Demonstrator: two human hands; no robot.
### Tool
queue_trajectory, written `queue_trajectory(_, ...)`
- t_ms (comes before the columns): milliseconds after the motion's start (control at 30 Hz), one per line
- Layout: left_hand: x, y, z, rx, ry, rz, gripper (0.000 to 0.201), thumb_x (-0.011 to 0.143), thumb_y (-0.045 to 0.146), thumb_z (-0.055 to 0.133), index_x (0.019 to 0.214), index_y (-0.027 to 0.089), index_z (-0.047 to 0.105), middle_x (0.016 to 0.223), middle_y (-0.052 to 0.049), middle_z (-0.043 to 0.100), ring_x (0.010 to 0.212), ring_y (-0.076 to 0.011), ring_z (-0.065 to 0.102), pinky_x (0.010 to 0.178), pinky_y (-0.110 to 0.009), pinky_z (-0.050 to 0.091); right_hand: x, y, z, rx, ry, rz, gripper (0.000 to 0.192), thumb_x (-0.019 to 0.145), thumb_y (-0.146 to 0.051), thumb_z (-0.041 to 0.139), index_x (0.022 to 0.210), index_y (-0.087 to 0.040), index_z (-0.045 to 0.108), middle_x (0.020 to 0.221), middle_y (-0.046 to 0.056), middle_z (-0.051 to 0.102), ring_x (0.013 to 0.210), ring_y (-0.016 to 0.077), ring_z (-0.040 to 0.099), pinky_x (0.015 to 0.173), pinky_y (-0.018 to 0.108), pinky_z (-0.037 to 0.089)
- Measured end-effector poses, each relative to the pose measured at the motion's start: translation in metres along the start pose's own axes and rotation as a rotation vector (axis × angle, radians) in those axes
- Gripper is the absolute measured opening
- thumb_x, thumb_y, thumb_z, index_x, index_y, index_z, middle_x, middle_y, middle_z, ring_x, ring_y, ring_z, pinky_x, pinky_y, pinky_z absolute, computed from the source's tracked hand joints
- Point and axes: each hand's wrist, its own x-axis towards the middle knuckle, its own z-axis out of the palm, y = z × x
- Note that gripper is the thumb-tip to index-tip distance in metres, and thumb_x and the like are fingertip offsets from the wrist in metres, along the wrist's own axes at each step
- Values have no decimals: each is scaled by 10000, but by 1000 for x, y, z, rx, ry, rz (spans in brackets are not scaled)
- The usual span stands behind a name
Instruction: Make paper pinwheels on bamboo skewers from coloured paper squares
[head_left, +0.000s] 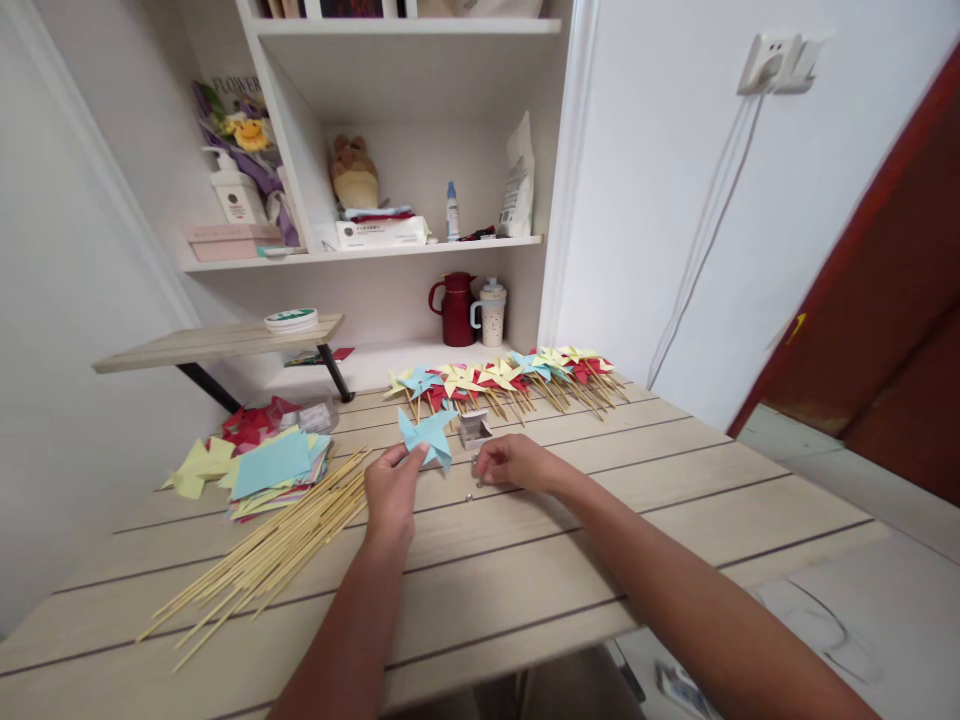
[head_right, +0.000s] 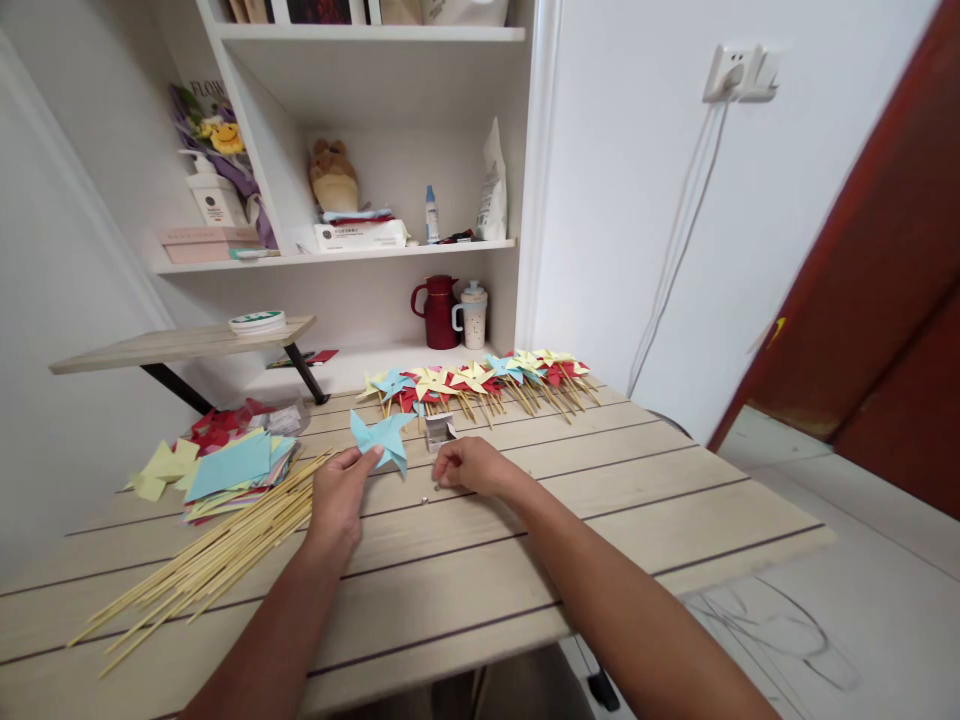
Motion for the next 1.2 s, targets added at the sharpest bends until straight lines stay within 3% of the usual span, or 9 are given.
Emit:
queue_trajectory(300, -3, 0, 2, 9, -8, 17, 352, 558, 367, 821, 803, 119, 771, 777, -64, 749, 741, -197, 649, 740, -303, 464, -11, -20, 5, -184, 41, -55, 131, 701, -260, 716, 809, -193, 745, 553, -39, 589, 504, 99, 501, 488, 198, 327)
queue_trajectory(600, -5, 2, 2, -38, 21, 6, 296, 573, 328, 805, 784, 124, 765, 772, -53, 753, 726, -180, 650, 760, -300, 468, -16, -36, 15, -425, 89, -93, 95, 677, -249, 747, 771, -243, 750, 647, -26, 661, 600, 129, 560, 544, 225, 318)
queue_trajectory(1200, -5, 1, 0, -105, 13, -44, 297, 554, 336, 812, 753, 124, 752, 787, -69, 750, 728, -181, 651, 752, -305, 464, -16, -34, 21, -445, 50, -140, 103, 675, -139, 686, 678, -231, 733, 649, -32, 706, 598, 131, 596, 547, 222, 334)
